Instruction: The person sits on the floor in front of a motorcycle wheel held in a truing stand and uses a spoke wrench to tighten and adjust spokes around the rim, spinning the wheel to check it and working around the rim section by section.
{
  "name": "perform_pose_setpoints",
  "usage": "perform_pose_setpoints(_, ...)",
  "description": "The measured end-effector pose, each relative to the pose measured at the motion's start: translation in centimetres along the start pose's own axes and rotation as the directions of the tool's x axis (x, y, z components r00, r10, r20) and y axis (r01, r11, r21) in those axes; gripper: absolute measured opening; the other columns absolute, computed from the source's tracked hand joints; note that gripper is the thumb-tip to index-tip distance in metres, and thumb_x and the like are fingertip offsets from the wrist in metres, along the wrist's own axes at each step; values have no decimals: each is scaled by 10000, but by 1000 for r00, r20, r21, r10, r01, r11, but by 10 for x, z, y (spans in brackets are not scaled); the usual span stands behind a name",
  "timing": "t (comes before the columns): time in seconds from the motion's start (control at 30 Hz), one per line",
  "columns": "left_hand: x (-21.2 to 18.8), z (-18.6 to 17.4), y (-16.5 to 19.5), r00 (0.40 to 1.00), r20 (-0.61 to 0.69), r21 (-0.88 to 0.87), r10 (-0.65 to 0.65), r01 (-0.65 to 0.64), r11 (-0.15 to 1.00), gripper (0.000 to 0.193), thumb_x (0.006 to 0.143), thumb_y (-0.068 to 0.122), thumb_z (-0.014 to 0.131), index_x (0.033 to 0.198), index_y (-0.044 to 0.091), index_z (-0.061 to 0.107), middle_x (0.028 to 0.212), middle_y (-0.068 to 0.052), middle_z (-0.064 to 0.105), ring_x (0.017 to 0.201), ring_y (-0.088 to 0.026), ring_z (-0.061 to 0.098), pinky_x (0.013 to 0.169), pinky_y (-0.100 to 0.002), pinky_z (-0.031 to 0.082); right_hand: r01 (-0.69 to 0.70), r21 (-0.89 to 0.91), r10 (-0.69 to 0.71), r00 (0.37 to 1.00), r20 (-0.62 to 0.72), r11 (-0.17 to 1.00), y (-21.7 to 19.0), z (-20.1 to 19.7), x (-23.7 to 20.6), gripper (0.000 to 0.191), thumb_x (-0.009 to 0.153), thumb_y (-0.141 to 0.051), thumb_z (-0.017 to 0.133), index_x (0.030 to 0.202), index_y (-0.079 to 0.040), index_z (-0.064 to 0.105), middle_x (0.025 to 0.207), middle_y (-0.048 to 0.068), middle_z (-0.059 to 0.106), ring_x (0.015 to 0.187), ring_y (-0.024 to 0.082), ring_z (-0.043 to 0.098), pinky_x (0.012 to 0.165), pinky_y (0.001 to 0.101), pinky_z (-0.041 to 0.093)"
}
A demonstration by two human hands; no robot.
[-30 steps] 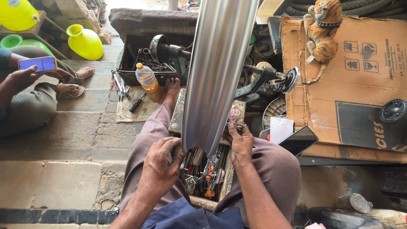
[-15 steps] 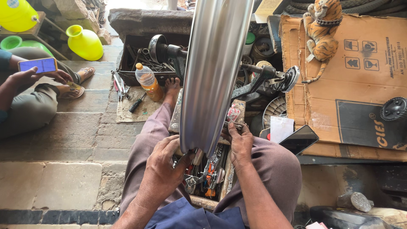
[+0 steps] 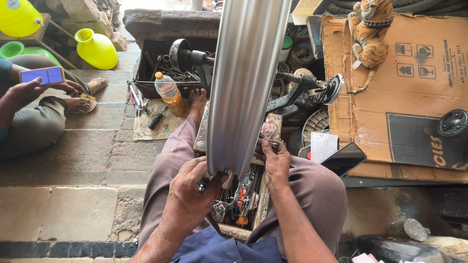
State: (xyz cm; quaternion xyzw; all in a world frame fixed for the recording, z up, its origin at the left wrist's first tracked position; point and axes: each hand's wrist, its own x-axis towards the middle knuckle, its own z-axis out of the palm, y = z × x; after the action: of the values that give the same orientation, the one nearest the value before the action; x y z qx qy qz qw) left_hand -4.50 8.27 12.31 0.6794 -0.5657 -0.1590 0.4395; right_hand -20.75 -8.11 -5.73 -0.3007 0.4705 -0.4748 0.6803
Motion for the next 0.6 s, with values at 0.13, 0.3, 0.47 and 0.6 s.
perform_pose_setpoints(0.13,-1,1,0,999,-33,-33,-14,13,999,208,871,76,726,1078,59,726,1088,-125,749,1033,-289,726,879,-389,568,0,-9,0,1000,2,1000,-2,1,-1,116,948,-125,699,1024,-43,671,930,96,751,808,201,748,740,328,651)
perform_pose_setpoints(0.3,-1,8,-5,999,-17,-36,-40,40,999,132,906,55,679,1034,60,709,968,-114,748,880,-302,737,760,-408,582,-5,-13,5,1000,-3,1000,-5,3,-3,135,942,-133,700,1042,-43,688,924,101,758,797,197,743,732,316,645)
perform_pose_setpoints(0.47,8,3,-2,999,31,85,27,-30,996,89,900,46,678,982,54,712,860,-103,716,783,-281,723,708,-414,568,8,-16,-8,1000,-3,1000,-8,6,-5,137,931,-126,720,1033,-44,678,894,102,759,760,196,747,692,315,631)
perform_pose_setpoints(0.6,10,-26,21,970,-87,10,225,-225,974,144,852,77,728,981,40,677,903,-108,686,837,-262,694,738,-378,540,4,-70,-4,1000,6,998,-11,7,-8,135,936,-155,706,1029,-58,700,900,96,772,759,179,758,693,309,641)
